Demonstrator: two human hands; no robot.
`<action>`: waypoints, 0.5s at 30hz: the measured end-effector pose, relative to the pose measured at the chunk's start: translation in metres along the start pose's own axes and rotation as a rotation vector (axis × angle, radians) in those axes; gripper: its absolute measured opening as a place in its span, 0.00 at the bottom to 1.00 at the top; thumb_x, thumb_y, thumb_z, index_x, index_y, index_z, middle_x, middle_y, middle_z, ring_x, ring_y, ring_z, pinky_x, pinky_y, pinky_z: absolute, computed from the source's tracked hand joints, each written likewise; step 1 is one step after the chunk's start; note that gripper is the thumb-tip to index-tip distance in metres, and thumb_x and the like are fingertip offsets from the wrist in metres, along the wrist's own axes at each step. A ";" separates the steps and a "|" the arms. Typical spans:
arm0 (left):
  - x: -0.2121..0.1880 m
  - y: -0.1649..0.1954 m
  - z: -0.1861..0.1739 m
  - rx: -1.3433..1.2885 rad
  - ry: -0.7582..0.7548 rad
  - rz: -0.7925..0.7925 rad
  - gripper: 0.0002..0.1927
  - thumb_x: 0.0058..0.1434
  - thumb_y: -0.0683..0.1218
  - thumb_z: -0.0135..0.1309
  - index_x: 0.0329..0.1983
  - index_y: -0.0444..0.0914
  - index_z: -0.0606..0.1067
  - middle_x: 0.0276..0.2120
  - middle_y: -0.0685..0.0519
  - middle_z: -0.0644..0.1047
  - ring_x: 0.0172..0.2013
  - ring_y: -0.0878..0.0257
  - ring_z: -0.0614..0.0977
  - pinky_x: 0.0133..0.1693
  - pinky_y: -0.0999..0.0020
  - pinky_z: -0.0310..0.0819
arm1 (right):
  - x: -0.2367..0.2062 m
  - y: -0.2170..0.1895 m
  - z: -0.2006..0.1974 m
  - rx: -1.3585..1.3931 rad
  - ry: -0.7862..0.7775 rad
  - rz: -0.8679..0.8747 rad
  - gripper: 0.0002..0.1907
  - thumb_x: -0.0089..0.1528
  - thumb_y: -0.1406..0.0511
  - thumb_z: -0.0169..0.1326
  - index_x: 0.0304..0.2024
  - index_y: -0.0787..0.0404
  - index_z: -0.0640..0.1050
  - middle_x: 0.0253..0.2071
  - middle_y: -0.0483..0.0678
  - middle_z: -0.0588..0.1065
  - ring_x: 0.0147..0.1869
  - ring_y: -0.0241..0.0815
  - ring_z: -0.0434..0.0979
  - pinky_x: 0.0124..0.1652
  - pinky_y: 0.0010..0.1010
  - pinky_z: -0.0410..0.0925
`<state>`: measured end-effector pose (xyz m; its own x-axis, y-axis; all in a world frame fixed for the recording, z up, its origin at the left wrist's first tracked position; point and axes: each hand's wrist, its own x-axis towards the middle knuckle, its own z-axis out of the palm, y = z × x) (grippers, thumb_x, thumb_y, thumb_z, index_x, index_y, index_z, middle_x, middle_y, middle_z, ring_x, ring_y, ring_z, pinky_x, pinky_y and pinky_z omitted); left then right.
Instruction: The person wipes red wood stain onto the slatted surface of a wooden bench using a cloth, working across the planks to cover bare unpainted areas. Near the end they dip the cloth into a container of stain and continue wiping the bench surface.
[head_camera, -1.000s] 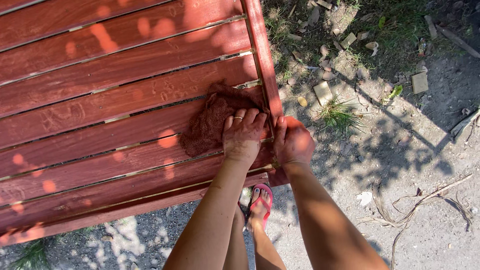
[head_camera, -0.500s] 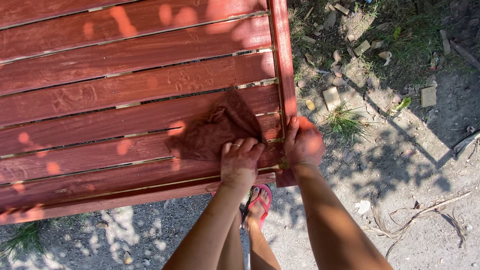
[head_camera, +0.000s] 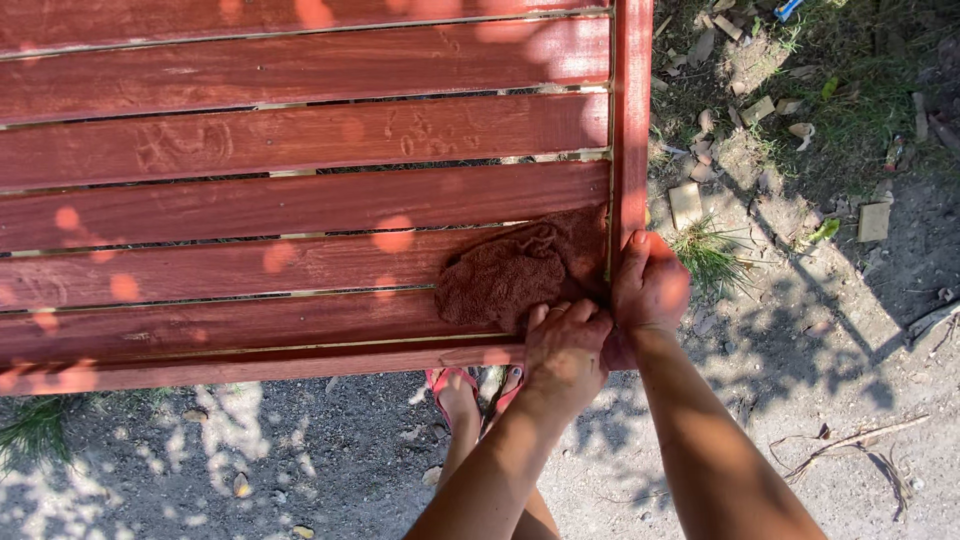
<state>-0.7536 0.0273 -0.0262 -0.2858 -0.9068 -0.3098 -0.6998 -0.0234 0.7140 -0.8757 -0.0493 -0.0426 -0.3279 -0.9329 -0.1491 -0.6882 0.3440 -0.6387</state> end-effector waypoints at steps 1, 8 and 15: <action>0.001 0.002 0.001 0.016 -0.004 0.005 0.16 0.49 0.41 0.56 0.43 0.43 0.78 0.44 0.53 0.76 0.52 0.55 0.77 0.56 0.51 0.62 | 0.000 0.001 0.000 0.013 -0.015 0.020 0.24 0.72 0.51 0.40 0.36 0.61 0.77 0.29 0.58 0.77 0.32 0.57 0.77 0.36 0.42 0.69; 0.022 -0.011 0.013 0.683 -0.284 0.107 0.12 0.60 0.51 0.46 0.44 0.49 0.78 0.51 0.53 0.74 0.56 0.53 0.74 0.57 0.47 0.61 | 0.004 0.009 0.005 -0.063 0.020 -0.041 0.23 0.72 0.52 0.41 0.36 0.61 0.78 0.29 0.61 0.76 0.33 0.61 0.76 0.34 0.45 0.68; 0.020 -0.038 -0.010 0.452 -0.524 0.006 0.11 0.60 0.43 0.52 0.44 0.45 0.81 0.69 0.49 0.64 0.67 0.54 0.63 0.67 0.55 0.50 | 0.004 0.005 0.002 -0.105 -0.025 -0.071 0.24 0.73 0.52 0.37 0.38 0.60 0.78 0.31 0.60 0.77 0.37 0.63 0.77 0.37 0.47 0.69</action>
<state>-0.7267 0.0061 -0.0532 -0.4900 -0.5806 -0.6502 -0.8686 0.2620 0.4206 -0.8796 -0.0513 -0.0477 -0.2606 -0.9572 -0.1259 -0.7734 0.2850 -0.5662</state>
